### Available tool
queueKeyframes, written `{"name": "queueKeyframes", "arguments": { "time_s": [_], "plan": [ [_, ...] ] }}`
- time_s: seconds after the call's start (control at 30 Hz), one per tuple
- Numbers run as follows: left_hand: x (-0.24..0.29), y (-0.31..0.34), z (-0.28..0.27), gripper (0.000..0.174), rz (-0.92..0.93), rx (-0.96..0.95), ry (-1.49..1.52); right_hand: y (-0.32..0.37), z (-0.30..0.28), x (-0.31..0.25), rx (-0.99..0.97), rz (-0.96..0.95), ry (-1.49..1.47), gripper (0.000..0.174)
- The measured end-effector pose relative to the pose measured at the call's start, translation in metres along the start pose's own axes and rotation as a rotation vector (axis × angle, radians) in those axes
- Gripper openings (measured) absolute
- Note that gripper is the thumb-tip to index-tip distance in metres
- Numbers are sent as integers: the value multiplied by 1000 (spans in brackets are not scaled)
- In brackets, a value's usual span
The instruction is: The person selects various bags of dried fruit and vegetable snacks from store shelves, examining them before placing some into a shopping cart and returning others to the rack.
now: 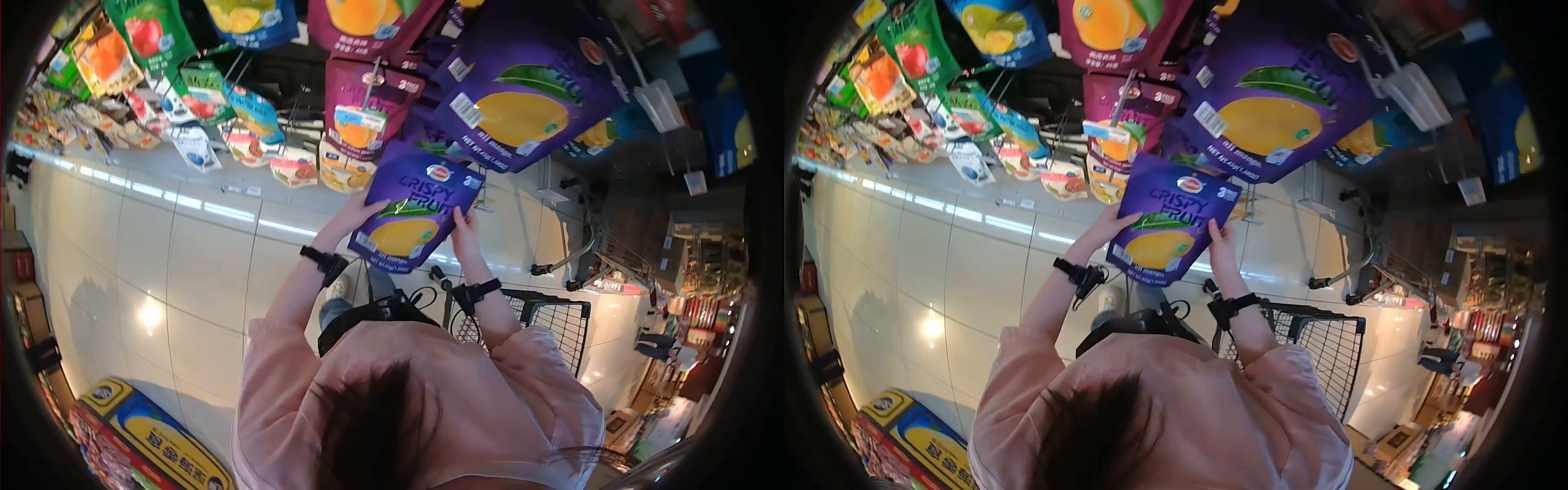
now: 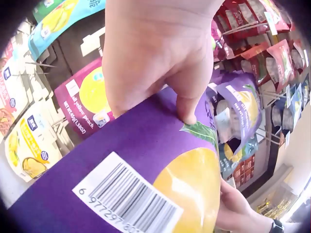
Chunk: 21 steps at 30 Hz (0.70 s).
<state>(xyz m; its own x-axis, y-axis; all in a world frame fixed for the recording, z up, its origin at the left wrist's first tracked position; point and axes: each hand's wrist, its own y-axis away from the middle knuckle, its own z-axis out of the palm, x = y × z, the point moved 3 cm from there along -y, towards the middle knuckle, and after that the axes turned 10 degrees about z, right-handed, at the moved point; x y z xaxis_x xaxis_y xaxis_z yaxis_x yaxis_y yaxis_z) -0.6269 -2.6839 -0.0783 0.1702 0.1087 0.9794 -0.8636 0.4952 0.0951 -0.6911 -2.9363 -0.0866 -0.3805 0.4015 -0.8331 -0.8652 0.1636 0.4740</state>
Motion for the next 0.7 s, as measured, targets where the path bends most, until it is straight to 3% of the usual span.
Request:
{"name": "queueKeyframes", "arguments": {
  "time_s": [0.17, 0.47, 0.7],
  "plan": [
    [-14, -24, 15, 33, 64, 49, 86, -10, -1, -25, 42, -157, 48, 24],
    [-47, -50, 25, 30, 100, 116, 57, -37, -25, -15, 66, -91, 14, 25],
    [-52, -68, 25, 29, 182, 290, -59, -49, -18, -27, 42, -112, 48, 27]
  ]
}}
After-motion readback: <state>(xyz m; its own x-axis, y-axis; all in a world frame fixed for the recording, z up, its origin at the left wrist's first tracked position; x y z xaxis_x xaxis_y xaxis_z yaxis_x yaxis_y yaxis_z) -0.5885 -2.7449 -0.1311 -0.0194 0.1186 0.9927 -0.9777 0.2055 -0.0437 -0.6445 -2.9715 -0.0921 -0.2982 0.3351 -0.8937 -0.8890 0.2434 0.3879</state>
